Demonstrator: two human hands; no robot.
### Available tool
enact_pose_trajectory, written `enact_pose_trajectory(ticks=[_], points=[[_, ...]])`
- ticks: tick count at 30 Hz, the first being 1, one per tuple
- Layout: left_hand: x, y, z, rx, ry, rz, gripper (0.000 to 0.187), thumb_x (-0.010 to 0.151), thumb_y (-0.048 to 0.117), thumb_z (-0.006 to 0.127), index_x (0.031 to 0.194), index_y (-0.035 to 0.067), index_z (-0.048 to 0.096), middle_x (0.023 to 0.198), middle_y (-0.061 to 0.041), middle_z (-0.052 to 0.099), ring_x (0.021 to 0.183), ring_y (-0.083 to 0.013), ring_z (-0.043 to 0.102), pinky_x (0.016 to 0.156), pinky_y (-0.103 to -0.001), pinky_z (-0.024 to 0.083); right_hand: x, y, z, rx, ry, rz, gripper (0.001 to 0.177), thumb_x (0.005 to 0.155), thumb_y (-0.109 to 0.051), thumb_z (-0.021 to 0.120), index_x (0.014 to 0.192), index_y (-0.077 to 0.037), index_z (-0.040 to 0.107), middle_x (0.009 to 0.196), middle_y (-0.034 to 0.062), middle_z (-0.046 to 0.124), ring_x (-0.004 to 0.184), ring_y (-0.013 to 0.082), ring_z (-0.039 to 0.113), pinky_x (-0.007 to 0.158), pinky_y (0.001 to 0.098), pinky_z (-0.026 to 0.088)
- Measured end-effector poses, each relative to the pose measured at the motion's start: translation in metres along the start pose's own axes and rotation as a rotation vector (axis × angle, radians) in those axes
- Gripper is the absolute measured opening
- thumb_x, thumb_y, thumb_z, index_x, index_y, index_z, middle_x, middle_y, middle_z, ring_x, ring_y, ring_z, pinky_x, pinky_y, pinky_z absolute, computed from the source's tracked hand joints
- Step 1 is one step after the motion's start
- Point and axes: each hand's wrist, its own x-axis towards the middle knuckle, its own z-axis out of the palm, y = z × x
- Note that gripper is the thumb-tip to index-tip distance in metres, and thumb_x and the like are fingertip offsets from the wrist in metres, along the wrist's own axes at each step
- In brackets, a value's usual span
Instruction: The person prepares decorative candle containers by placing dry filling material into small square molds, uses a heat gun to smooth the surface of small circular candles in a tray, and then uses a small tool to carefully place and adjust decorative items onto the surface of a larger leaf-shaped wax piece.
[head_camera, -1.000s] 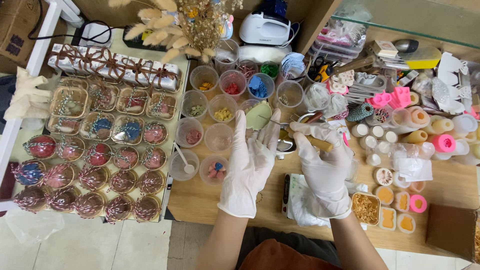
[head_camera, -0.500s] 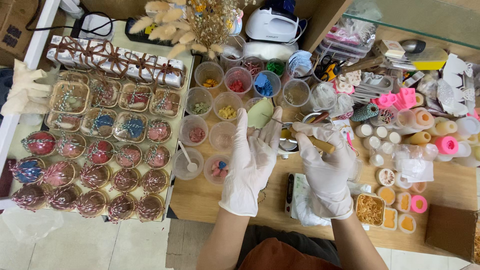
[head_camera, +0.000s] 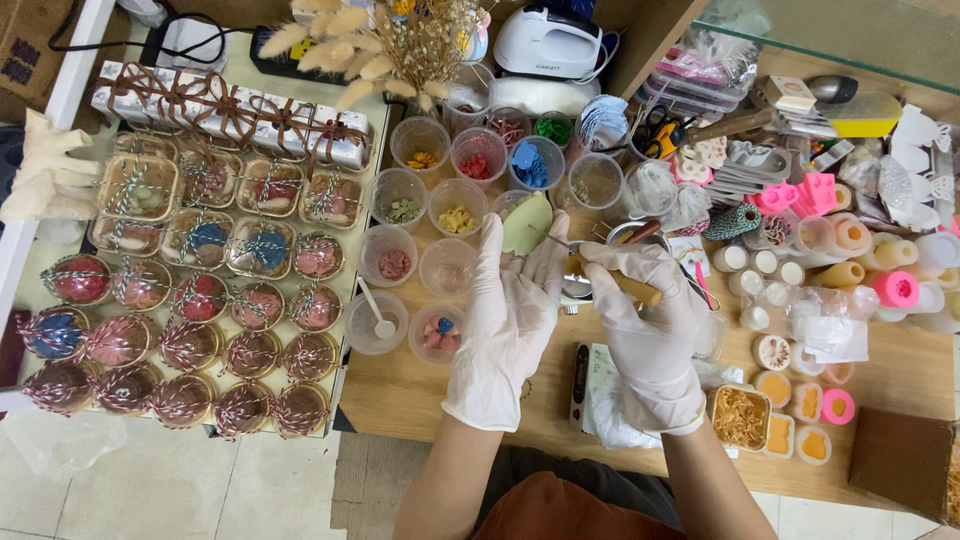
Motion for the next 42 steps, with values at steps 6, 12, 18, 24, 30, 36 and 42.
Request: enact_pose_trajectory(ticks=[6,12,18,24,30,36,42], points=[[0.002,-0.011,-0.001,-0.008,0.014,0.047,0.059,0.089,0.026,0.078,0.134,-0.004,0.055,0.133,-0.019,0.063,0.125,-0.0279,0.062,0.106,-0.035,0.053,-0.009,0.012,0.011,0.014,-0.016,-0.102,0.029,0.097,0.008,0.073,0.113,-0.003,0.052,0.116,0.0111,0.073,0.106,0.0178,0.072,0.093,0.0291,0.057],[0.004,-0.014,-0.002,0.099,0.026,0.144,0.058,0.089,0.026,0.077,0.136,0.001,0.055,0.132,-0.015,0.063,0.127,-0.0256,0.061,0.107,-0.033,0.054,-0.019,0.023,0.022,0.363,0.135,0.289,0.017,0.104,0.001,0.066,0.120,-0.002,0.060,0.121,0.0107,0.072,0.103,0.0137,0.071,0.091,0.0287,0.059],[0.010,-0.006,-0.006,0.012,0.029,0.134,0.061,0.090,0.024,0.077,0.140,0.000,0.052,0.138,-0.018,0.060,0.130,-0.0265,0.060,0.106,-0.032,0.053,-0.022,0.027,0.023,0.338,0.142,0.323,0.014,0.105,-0.001,0.066,0.120,0.001,0.065,0.121,0.0104,0.072,0.107,0.0148,0.069,0.097,0.0284,0.057],[0.014,0.007,-0.007,-0.069,0.049,0.150,0.063,0.088,0.023,0.078,0.140,0.000,0.052,0.140,-0.017,0.060,0.132,-0.0282,0.058,0.108,-0.034,0.053,-0.015,0.024,0.030,0.442,0.155,0.398,0.016,0.103,-0.004,0.067,0.118,0.001,0.064,0.119,0.0095,0.073,0.104,0.0139,0.070,0.092,0.0279,0.058],[0.011,0.052,-0.011,-0.083,0.101,0.196,0.067,0.085,0.028,0.077,0.140,0.001,0.051,0.147,-0.020,0.057,0.136,-0.0317,0.056,0.110,-0.041,0.052,0.002,0.029,0.042,0.480,0.177,0.579,0.016,0.102,-0.005,0.065,0.117,0.001,0.065,0.113,0.0098,0.073,0.095,0.0147,0.072,0.087,0.0287,0.059],[0.070,0.155,-0.058,0.511,0.050,0.493,0.080,0.092,0.054,0.065,0.152,0.006,0.044,0.159,-0.014,0.048,0.152,-0.0256,0.038,0.126,-0.041,0.024,0.013,0.112,0.117,0.558,-0.193,0.723,0.022,0.096,-0.004,0.068,0.118,-0.004,0.073,0.112,0.0048,0.076,0.095,0.0102,0.071,0.088,0.0235,0.058],[0.147,0.215,-0.093,0.677,0.097,0.319,0.084,0.089,0.061,0.064,0.156,0.018,0.038,0.159,-0.012,0.045,0.154,-0.0265,0.029,0.127,-0.043,0.003,-0.003,0.177,0.198,0.318,-0.286,0.650,0.025,0.095,-0.007,0.071,0.120,-0.003,0.075,0.114,0.0026,0.077,0.094,0.0032,0.067,0.085,0.0191,0.054]])
